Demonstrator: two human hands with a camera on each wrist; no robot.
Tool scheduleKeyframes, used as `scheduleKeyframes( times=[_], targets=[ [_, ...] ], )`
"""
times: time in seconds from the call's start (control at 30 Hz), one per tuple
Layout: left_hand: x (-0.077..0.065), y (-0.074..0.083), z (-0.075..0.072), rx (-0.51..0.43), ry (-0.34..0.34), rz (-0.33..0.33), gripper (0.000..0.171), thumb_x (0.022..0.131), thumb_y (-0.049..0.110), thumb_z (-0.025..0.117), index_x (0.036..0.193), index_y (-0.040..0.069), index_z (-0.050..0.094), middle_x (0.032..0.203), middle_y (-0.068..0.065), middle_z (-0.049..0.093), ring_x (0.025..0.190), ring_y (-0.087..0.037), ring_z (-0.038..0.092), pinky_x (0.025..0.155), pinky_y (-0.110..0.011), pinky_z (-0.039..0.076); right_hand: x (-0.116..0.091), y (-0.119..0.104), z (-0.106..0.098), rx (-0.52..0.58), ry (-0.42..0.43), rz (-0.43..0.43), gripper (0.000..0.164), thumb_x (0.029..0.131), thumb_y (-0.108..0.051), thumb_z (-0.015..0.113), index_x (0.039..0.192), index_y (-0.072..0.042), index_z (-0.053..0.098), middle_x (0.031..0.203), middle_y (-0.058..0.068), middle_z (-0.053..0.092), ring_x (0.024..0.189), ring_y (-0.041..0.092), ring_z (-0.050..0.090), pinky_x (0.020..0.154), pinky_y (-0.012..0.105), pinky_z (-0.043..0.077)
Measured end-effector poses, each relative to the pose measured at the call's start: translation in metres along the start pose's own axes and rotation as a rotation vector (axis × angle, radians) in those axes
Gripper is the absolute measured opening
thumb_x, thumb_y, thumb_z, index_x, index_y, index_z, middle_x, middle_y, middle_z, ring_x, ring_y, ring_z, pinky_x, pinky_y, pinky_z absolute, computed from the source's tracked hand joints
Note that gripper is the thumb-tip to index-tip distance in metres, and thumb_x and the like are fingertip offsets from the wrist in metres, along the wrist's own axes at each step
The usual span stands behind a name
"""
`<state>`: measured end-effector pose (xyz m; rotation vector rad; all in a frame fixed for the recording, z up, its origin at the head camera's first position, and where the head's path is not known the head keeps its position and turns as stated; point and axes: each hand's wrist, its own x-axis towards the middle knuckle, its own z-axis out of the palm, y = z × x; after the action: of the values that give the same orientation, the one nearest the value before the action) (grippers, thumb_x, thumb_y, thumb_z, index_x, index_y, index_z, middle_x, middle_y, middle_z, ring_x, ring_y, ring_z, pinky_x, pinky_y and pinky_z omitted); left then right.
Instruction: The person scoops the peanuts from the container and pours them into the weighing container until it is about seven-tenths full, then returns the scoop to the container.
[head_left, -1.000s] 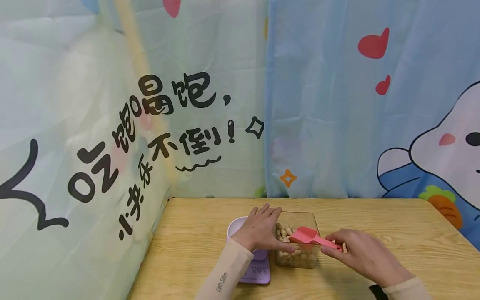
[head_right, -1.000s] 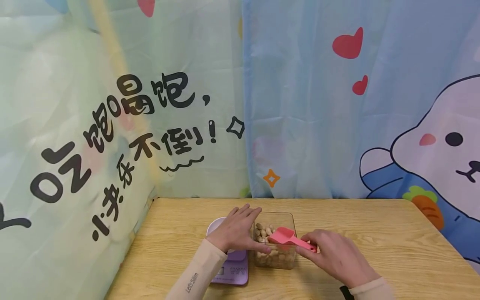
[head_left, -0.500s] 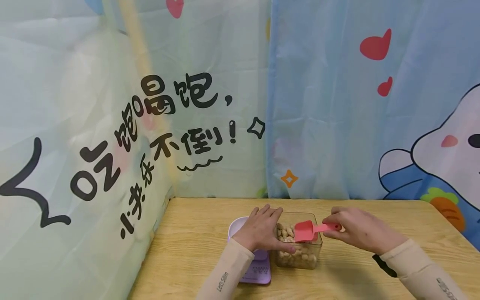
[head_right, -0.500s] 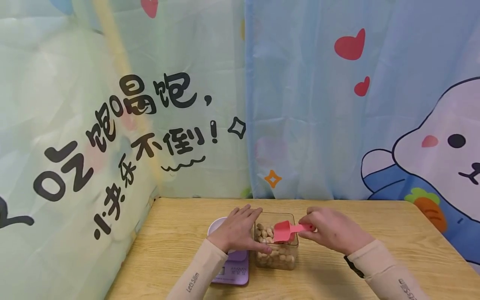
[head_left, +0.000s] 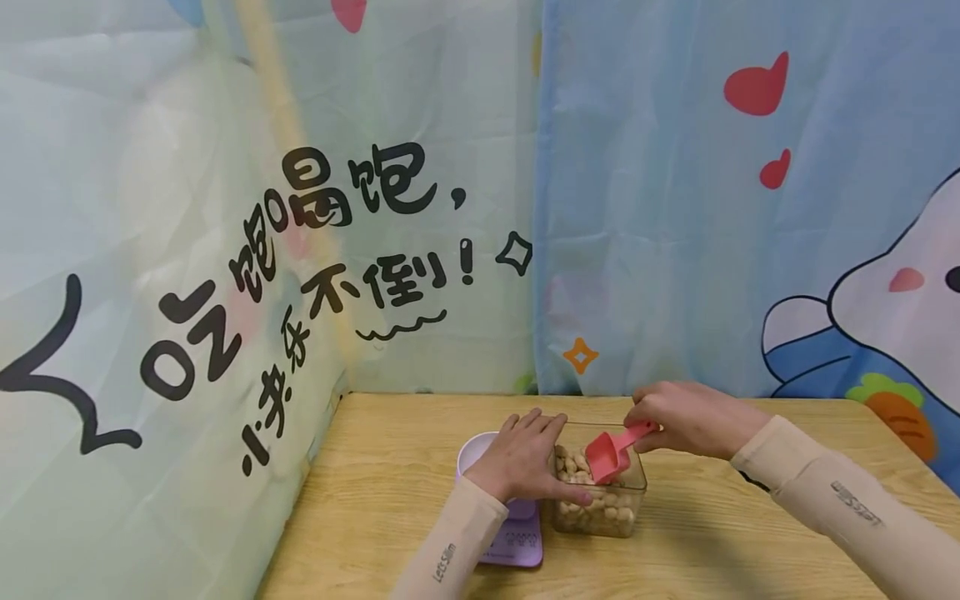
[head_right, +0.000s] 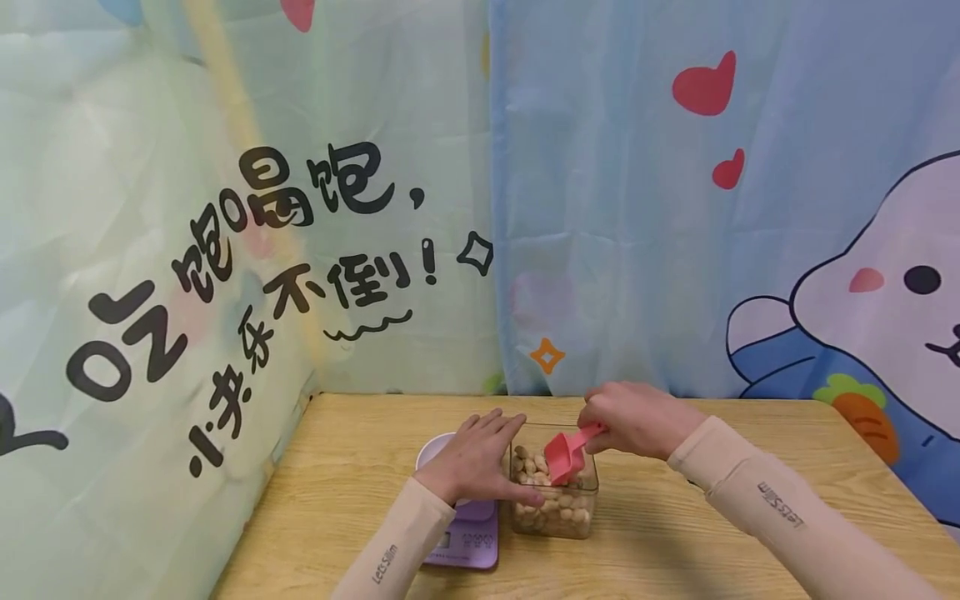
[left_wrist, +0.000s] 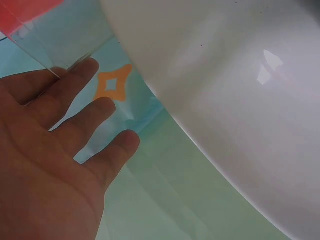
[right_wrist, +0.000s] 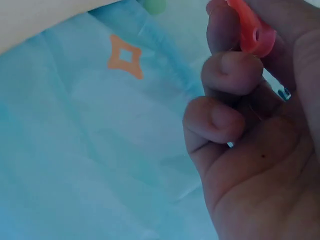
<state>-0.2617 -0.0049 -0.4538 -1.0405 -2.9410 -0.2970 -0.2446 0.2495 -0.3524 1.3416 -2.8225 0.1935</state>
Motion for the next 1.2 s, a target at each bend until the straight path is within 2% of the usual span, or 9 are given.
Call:
scheduleKeyframes(
  times=[0.2,0.37,0.5,0.57,0.7,0.8,0.97,1.1,1.2],
  targets=[
    [-0.001,-0.001,0.0,-0.009,-0.005,0.002,0.114,0.074,0.084,0.065,0.161,0.018,0.031,0.158,0.002,0.041,0.15,-0.023,0.03,0.122,-0.044,0.026,0.018,-0.003,-0.005,-0.043,-0.073,-0.044,0.017,0.083,-0.02,0.084,0.073,-0.021,0.071,0.069,-0.015,0.047,0.058,-0.001,0.038,0.051,0.019,0.037],
    [0.0,-0.003,0.001,-0.016,-0.011,-0.002,0.115,0.074,0.084,0.065,0.161,0.019,0.029,0.159,0.003,0.04,0.15,-0.022,0.029,0.122,-0.043,0.025,0.027,-0.003,0.002,-0.045,-0.077,-0.079,0.018,0.083,-0.016,0.084,0.071,-0.019,0.071,0.069,-0.014,0.051,0.057,-0.002,0.041,0.051,0.018,0.039],
    [0.001,-0.004,0.001,-0.015,-0.008,0.0,0.114,0.074,0.084,0.065,0.161,0.019,0.029,0.158,0.003,0.04,0.15,-0.022,0.03,0.122,-0.043,0.026,0.027,0.007,0.008,-0.007,-0.068,-0.09,0.022,0.086,-0.016,0.081,0.07,-0.021,0.067,0.068,-0.015,0.047,0.056,-0.003,0.037,0.05,0.017,0.035],
    [0.002,-0.005,0.003,-0.016,-0.005,0.002,0.115,0.074,0.084,0.065,0.161,0.019,0.029,0.158,0.003,0.04,0.15,-0.023,0.03,0.122,-0.043,0.026,0.023,0.014,0.012,0.019,-0.043,-0.129,0.023,0.088,-0.017,0.079,0.071,-0.023,0.065,0.069,-0.015,0.043,0.058,-0.003,0.034,0.051,0.016,0.033],
    [0.002,-0.005,0.004,-0.013,0.003,0.002,0.116,0.073,0.084,0.066,0.161,0.018,0.029,0.158,0.003,0.041,0.149,-0.023,0.031,0.122,-0.042,0.025,0.014,0.028,0.025,0.072,0.078,-0.252,0.021,0.089,-0.015,0.078,0.076,-0.024,0.063,0.071,-0.016,0.04,0.061,-0.007,0.031,0.052,0.013,0.032],
    [0.002,-0.004,0.003,-0.003,0.006,0.005,0.116,0.072,0.084,0.066,0.161,0.018,0.03,0.158,0.003,0.041,0.149,-0.023,0.031,0.122,-0.042,0.026,0.005,0.034,0.033,0.118,0.154,-0.291,0.018,0.088,-0.012,0.079,0.08,-0.022,0.066,0.071,-0.016,0.039,0.062,-0.009,0.03,0.051,0.01,0.032],
    [0.002,-0.003,0.004,0.004,0.01,0.009,0.116,0.072,0.084,0.066,0.161,0.017,0.031,0.158,0.002,0.041,0.149,-0.023,0.031,0.122,-0.042,0.026,-0.006,0.038,0.043,0.191,0.187,-0.211,0.002,0.092,-0.013,0.076,0.093,-0.015,0.076,0.078,-0.015,0.052,0.064,-0.009,0.044,0.053,0.011,0.043],
    [0.002,-0.004,0.004,-0.004,0.009,0.006,0.116,0.072,0.084,0.066,0.161,0.018,0.032,0.158,0.003,0.041,0.149,-0.022,0.031,0.122,-0.042,0.026,-0.01,0.039,0.05,0.228,0.167,-0.129,0.015,0.096,-0.019,0.071,0.105,-0.009,0.078,0.091,-0.009,0.064,0.073,-0.005,0.057,0.058,0.019,0.053],
    [0.003,-0.003,0.004,-0.001,0.014,0.007,0.115,0.072,0.085,0.066,0.16,0.018,0.032,0.157,0.003,0.042,0.149,-0.022,0.032,0.121,-0.041,0.027,-0.014,0.042,0.054,0.256,0.173,-0.103,0.017,0.096,-0.021,0.071,0.107,-0.011,0.079,0.09,-0.011,0.064,0.07,-0.004,0.055,0.056,0.02,0.051]
  ],
)
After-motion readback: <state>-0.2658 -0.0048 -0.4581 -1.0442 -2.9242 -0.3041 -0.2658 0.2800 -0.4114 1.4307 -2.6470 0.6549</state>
